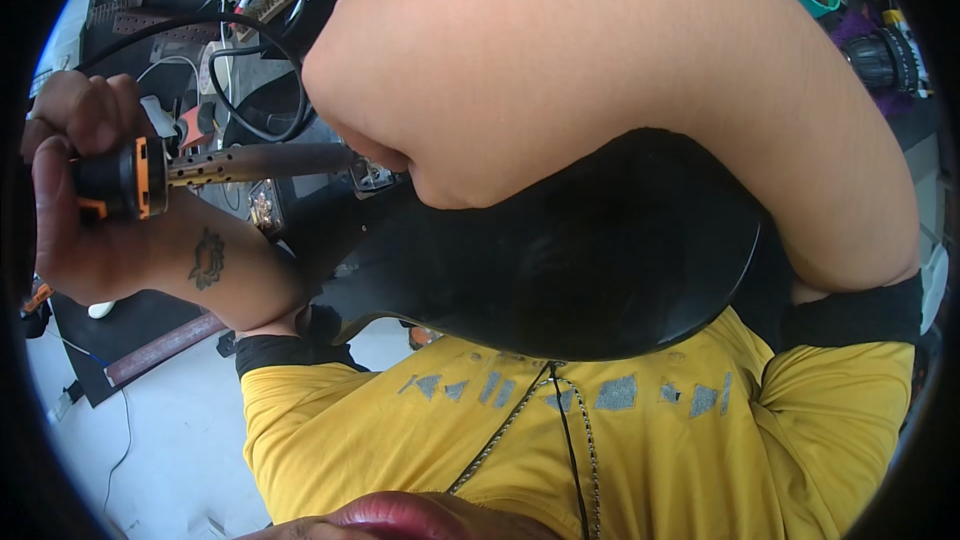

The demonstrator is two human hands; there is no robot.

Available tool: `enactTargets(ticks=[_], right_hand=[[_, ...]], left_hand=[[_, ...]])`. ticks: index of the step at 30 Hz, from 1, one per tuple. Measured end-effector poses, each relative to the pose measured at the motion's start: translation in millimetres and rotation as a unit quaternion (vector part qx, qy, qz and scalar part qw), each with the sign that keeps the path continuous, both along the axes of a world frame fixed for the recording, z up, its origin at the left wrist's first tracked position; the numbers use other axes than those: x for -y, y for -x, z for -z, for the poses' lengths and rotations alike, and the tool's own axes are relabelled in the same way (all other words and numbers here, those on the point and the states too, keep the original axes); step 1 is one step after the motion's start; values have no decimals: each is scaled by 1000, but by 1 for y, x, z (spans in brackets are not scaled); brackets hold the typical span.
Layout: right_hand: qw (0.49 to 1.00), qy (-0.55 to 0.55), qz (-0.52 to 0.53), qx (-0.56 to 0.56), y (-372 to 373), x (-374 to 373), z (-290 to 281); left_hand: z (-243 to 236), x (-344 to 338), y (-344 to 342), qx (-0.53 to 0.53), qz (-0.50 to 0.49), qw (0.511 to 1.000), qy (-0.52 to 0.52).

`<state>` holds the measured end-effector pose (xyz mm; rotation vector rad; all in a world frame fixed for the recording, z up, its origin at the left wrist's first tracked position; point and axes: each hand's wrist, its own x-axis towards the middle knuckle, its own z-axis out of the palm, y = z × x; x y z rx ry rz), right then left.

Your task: The person uses a soldering iron and a screwdriver to repair the electronics inside the body of an electric guitar.

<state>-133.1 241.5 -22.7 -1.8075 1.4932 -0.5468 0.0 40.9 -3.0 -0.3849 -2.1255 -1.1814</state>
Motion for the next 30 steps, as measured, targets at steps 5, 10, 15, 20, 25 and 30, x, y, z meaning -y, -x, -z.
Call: enactTargets(ticks=[5, 10, 15, 20, 25, 30], right_hand=[[1000, -23, 5, 1, 0, 4, -2], [999, -45, 7, 1, -2, 8, -5], [998, -69, 14, 1, -2, 11, -8], [996, -91, 18, 3, -2, 13, -10], [993, -114, 23, 3, -3, 16, -13], [990, -137, 28, 5, -4, 19, -14]], left_hand=[[-1, 10, -2, -11, -1, 1000, -9], [1, 8, -2, -32, 7, 999, -11], [1, -2, 1, -4, -14, 1000, -3], [-2, 2, 0, 2, 5, 1000, -3], [0, 2, 0, -9, 1, 1000, -4], [-5, 11, -4, 17, 22, 999, 17]])
